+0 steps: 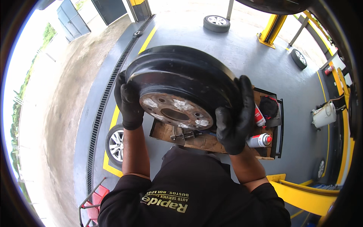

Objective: The person sprays a lubricant onto a brake drum, then repeatedly attempts to fit the drum onto the rear wheel hub of a lifted car. The person removes and repositions the drum multiple times, trying to align it with the hub and brake assembly.

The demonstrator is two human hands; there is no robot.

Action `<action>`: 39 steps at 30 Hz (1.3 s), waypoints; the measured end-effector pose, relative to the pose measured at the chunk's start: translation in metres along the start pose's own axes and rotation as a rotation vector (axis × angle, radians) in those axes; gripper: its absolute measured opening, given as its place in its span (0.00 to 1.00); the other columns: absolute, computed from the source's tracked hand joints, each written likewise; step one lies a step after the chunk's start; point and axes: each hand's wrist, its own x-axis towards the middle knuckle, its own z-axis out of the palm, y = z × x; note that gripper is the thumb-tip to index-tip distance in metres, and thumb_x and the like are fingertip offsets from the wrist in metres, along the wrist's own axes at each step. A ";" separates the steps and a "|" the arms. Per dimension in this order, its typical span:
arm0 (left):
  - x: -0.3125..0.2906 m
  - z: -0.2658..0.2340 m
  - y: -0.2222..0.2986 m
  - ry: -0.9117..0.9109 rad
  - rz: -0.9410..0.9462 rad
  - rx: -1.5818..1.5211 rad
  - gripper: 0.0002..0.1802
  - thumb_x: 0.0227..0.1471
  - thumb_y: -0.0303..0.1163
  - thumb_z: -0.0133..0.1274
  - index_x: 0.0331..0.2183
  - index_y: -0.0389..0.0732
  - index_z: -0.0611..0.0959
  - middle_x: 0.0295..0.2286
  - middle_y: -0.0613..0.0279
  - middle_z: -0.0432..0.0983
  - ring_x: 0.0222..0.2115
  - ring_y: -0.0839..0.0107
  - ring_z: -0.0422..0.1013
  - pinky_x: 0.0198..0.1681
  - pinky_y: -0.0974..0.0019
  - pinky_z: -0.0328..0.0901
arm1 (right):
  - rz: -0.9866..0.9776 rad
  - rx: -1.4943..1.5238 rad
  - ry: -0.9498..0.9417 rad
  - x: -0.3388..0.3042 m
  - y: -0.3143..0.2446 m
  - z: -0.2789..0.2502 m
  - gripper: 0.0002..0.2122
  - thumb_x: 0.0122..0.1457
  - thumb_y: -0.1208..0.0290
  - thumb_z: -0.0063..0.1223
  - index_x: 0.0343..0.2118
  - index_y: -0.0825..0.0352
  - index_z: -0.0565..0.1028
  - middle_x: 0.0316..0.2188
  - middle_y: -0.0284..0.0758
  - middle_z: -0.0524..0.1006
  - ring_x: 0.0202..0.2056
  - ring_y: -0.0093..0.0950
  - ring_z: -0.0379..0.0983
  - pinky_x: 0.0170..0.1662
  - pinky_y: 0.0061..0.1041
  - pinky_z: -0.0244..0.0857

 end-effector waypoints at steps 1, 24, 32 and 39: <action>-0.011 -0.019 -0.007 0.017 -0.087 0.069 0.32 0.67 0.59 0.50 0.45 0.34 0.78 0.34 0.67 0.74 0.35 0.78 0.69 0.41 0.70 0.65 | 0.050 -0.045 -0.031 -0.011 0.005 0.013 0.34 0.65 0.65 0.64 0.68 0.77 0.62 0.57 0.52 0.75 0.57 0.43 0.76 0.58 0.36 0.71; -0.039 -0.238 -0.295 -0.624 -0.413 0.766 0.30 0.69 0.51 0.54 0.28 0.32 0.81 0.18 0.63 0.69 0.20 0.70 0.63 0.24 0.60 0.60 | 0.919 -0.403 -0.532 -0.159 0.180 0.207 0.27 0.67 0.59 0.55 0.63 0.72 0.69 0.55 0.54 0.77 0.57 0.49 0.74 0.60 0.42 0.68; -0.003 -0.193 -0.319 -0.714 -0.904 0.652 0.31 0.67 0.57 0.52 0.32 0.35 0.80 0.28 0.58 0.77 0.28 0.68 0.73 0.33 0.62 0.67 | 0.715 0.005 -0.684 -0.153 0.060 0.082 0.21 0.68 0.59 0.56 0.58 0.67 0.76 0.54 0.45 0.80 0.55 0.41 0.77 0.60 0.37 0.69; -0.004 -0.211 -0.341 -0.748 -0.931 0.240 0.31 0.72 0.54 0.44 0.54 0.35 0.78 0.47 0.55 0.79 0.49 0.65 0.76 0.53 0.62 0.71 | 1.484 -1.308 -0.647 -0.226 -0.004 -0.139 0.13 0.60 0.62 0.51 0.41 0.60 0.84 0.42 0.43 0.85 0.44 0.45 0.82 0.47 0.47 0.75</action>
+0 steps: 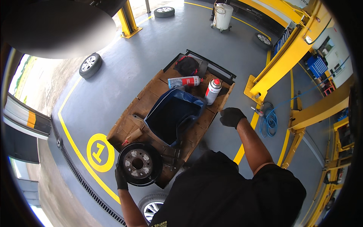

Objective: The person sprays a lubricant onto a brake drum, then repeatedly attempts to fit the drum onto the rear wheel hub of a lifted car. The person removes and repositions the drum multiple times, trying to align it with the hub and brake assembly.

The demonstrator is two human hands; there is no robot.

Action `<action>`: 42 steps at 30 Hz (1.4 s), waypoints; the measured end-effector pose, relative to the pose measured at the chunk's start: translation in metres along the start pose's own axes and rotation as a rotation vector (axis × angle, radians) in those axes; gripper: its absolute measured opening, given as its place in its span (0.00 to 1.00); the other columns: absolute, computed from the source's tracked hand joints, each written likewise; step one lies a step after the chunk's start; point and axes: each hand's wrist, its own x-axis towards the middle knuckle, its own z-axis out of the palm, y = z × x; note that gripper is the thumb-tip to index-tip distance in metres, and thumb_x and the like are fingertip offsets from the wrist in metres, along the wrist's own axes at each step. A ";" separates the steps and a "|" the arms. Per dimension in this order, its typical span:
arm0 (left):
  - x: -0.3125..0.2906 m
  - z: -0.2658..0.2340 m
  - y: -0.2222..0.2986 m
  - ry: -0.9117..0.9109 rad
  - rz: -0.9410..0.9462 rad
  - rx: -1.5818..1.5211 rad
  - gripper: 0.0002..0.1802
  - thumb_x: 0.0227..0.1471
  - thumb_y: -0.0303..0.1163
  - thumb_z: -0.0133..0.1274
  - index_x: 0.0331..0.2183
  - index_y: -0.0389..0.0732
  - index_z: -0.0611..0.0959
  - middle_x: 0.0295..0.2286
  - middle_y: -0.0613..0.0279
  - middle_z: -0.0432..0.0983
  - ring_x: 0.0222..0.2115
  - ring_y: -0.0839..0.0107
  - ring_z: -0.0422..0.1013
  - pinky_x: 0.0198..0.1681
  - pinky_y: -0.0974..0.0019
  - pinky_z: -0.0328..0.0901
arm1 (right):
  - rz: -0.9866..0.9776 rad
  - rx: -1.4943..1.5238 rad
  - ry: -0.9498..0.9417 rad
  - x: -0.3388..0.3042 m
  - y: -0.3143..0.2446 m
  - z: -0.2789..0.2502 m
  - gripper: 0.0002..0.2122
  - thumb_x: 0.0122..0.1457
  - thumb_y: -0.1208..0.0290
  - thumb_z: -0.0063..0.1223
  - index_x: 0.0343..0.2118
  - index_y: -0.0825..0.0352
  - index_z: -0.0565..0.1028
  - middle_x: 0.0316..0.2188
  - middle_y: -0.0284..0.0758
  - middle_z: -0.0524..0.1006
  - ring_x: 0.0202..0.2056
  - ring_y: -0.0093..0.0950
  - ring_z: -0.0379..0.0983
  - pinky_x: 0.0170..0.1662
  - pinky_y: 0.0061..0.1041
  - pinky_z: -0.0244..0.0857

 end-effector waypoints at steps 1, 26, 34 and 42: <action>0.001 -0.004 -0.005 -0.061 -0.107 -0.211 0.31 0.73 0.54 0.41 0.58 0.36 0.77 0.51 0.55 0.78 0.51 0.63 0.75 0.57 0.60 0.69 | 0.168 -0.054 0.095 0.010 0.025 0.002 0.14 0.59 0.61 0.52 0.41 0.61 0.83 0.42 0.44 0.84 0.45 0.48 0.81 0.49 0.48 0.75; -0.106 0.191 0.359 1.081 0.904 0.506 0.16 0.60 0.31 0.63 0.48 0.35 0.81 0.52 0.48 0.75 0.55 0.54 0.72 0.56 0.57 0.67 | -0.414 0.495 0.719 0.230 0.202 0.047 0.16 0.64 0.57 0.61 0.34 0.70 0.80 0.31 0.42 0.81 0.36 0.43 0.79 0.42 0.44 0.72; -0.183 0.256 0.545 1.043 1.434 0.869 0.25 0.49 0.24 0.65 0.51 0.38 0.80 0.51 0.49 0.77 0.53 0.51 0.74 0.57 0.52 0.69 | -0.492 1.566 0.645 0.113 0.136 -0.161 0.12 0.71 0.63 0.58 0.46 0.67 0.75 0.24 0.27 0.70 0.24 0.14 0.65 0.28 0.18 0.61; -0.115 0.271 0.670 0.823 1.918 0.945 0.34 0.46 0.36 0.70 0.56 0.41 0.80 0.55 0.50 0.76 0.58 0.47 0.71 0.60 0.48 0.65 | -1.247 1.677 0.537 -0.025 -0.029 -0.347 0.26 0.62 0.84 0.60 0.63 0.68 0.67 0.35 0.29 0.74 0.29 0.12 0.66 0.31 0.16 0.61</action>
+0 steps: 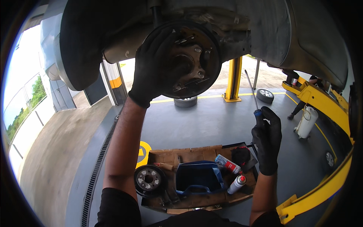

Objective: The person sprays a lubricant onto a brake drum, then repeatedly attempts to fit the drum onto the rear wheel hub of a lifted car. The person removes and repositions the drum multiple times, trying to align it with the hub and brake assembly.

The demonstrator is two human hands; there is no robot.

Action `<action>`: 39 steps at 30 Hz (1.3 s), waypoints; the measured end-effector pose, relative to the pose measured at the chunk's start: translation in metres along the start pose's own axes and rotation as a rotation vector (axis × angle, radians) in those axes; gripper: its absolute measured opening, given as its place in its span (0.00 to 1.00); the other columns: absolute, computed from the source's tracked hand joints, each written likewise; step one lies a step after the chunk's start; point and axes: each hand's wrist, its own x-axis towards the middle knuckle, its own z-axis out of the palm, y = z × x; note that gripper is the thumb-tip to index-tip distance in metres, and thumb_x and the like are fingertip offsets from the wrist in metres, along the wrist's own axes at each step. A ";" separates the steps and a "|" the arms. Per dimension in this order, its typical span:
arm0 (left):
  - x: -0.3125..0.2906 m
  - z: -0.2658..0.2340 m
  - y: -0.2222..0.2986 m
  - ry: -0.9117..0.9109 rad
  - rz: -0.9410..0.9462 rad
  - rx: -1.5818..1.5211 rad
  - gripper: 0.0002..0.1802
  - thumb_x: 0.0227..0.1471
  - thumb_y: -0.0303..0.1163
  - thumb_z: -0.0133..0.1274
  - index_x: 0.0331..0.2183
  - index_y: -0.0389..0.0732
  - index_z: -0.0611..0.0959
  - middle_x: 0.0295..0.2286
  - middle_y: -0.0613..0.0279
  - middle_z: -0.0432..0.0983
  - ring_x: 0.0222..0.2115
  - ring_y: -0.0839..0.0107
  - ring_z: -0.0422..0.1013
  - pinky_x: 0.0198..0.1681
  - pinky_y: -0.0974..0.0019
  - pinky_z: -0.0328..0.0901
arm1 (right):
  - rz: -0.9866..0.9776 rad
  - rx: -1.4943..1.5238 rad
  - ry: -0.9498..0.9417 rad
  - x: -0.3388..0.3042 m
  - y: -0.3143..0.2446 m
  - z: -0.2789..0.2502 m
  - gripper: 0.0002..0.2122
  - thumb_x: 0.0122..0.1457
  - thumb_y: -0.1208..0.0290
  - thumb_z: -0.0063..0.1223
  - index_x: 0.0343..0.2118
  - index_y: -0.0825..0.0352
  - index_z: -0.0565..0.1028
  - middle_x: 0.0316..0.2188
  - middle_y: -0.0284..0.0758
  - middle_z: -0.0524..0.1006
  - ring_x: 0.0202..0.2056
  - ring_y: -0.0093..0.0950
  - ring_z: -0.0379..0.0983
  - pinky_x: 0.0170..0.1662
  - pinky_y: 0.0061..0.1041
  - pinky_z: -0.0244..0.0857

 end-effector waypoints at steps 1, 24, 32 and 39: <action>-0.002 0.009 -0.009 0.008 0.037 -0.011 0.34 0.47 0.38 0.70 0.55 0.42 0.80 0.54 0.51 0.77 0.58 0.47 0.71 0.60 0.47 0.65 | -0.043 -0.007 -0.032 0.008 -0.005 0.015 0.27 0.61 0.86 0.59 0.64 0.68 0.67 0.38 0.30 0.74 0.29 0.12 0.66 0.32 0.15 0.62; -0.037 -0.002 0.043 0.063 -0.392 -0.286 0.27 0.55 0.40 0.67 0.53 0.41 0.81 0.43 0.54 0.80 0.46 0.54 0.78 0.47 0.55 0.72 | -1.058 -1.090 0.073 0.035 -0.056 0.194 0.29 0.57 0.73 0.65 0.63 0.66 0.72 0.53 0.46 0.77 0.50 0.41 0.79 0.49 0.37 0.75; -0.017 -0.033 0.018 0.179 -0.475 -0.311 0.06 0.58 0.27 0.67 0.36 0.35 0.88 0.37 0.57 0.83 0.35 0.71 0.81 0.38 0.69 0.73 | -0.982 -0.613 -0.035 0.082 -0.066 0.131 0.25 0.63 0.73 0.59 0.62 0.70 0.70 0.51 0.44 0.79 0.47 0.31 0.80 0.48 0.31 0.74; 0.005 -0.034 -0.002 0.012 -0.371 -0.287 0.08 0.60 0.27 0.64 0.40 0.35 0.85 0.35 0.58 0.83 0.33 0.71 0.80 0.37 0.69 0.73 | -0.743 -0.519 -0.076 0.166 -0.034 0.097 0.24 0.66 0.65 0.60 0.62 0.66 0.71 0.47 0.41 0.82 0.43 0.28 0.81 0.45 0.30 0.76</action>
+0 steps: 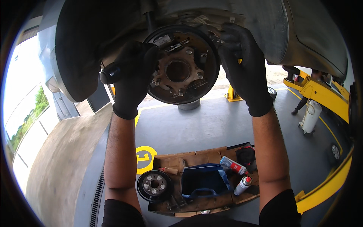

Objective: The person sprays a lubricant onto a brake drum, then repeatedly attempts to fit the drum onto the rear wheel hub of a lifted car. The person removes and repositions the drum multiple times, trying to align it with the hub and brake assembly.

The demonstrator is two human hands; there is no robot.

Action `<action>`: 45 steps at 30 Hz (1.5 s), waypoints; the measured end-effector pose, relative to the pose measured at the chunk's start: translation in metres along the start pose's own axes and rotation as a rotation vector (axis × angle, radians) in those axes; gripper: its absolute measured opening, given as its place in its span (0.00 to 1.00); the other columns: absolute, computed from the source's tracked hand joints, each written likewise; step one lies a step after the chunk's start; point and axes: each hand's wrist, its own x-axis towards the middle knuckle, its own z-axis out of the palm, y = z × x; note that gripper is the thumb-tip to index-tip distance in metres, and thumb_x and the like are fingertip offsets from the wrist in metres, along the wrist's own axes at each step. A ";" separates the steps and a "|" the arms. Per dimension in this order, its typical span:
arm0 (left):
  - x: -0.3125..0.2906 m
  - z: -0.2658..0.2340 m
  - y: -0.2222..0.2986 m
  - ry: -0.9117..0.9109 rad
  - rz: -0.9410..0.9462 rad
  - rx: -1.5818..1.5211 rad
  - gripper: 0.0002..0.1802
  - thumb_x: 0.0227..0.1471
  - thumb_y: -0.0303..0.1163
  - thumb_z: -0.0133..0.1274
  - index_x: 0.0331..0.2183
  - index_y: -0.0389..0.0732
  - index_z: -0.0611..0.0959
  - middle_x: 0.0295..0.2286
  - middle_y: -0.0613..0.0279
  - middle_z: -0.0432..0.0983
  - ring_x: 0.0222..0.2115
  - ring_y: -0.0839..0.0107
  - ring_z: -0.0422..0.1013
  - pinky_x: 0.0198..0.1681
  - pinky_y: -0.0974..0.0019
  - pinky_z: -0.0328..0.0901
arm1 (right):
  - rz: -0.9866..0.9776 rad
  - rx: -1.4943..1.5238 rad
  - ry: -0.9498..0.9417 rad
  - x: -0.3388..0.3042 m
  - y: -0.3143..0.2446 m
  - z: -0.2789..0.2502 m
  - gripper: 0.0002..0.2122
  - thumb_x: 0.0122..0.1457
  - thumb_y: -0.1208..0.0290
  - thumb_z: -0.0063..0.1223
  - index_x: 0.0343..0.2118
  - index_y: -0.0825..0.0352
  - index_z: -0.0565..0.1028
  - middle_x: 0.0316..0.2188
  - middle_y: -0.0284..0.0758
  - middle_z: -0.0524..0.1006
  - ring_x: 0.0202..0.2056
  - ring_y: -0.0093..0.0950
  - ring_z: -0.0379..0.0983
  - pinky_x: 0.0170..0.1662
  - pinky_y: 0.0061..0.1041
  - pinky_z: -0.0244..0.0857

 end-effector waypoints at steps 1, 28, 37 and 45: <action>0.004 -0.002 -0.003 -0.025 0.038 0.036 0.08 0.59 0.28 0.65 0.40 0.36 0.85 0.36 0.57 0.83 0.33 0.70 0.81 0.36 0.69 0.74 | -0.018 -0.011 -0.009 0.003 0.008 0.003 0.24 0.66 0.65 0.60 0.62 0.65 0.71 0.48 0.41 0.81 0.44 0.29 0.81 0.46 0.30 0.76; 0.048 -0.009 -0.025 -0.377 0.250 0.079 0.08 0.65 0.27 0.59 0.44 0.36 0.85 0.35 0.65 0.82 0.33 0.80 0.77 0.34 0.74 0.72 | -0.198 0.010 0.100 0.010 0.097 0.093 0.17 0.68 0.69 0.48 0.58 0.64 0.74 0.52 0.46 0.77 0.54 0.46 0.73 0.59 0.43 0.65; 0.042 0.001 -0.016 -0.312 0.236 0.096 0.10 0.61 0.24 0.63 0.45 0.37 0.86 0.37 0.62 0.83 0.37 0.76 0.80 0.39 0.72 0.76 | -0.233 -0.014 0.106 0.009 0.100 0.093 0.17 0.70 0.69 0.48 0.60 0.64 0.73 0.52 0.46 0.77 0.54 0.46 0.73 0.59 0.43 0.66; 0.042 0.009 -0.010 -0.251 0.330 0.380 0.15 0.55 0.23 0.67 0.46 0.42 0.89 0.40 0.60 0.81 0.40 0.66 0.81 0.41 0.68 0.76 | -0.237 -0.057 0.108 0.009 0.106 0.097 0.17 0.70 0.68 0.48 0.60 0.64 0.73 0.52 0.45 0.77 0.55 0.45 0.73 0.59 0.41 0.66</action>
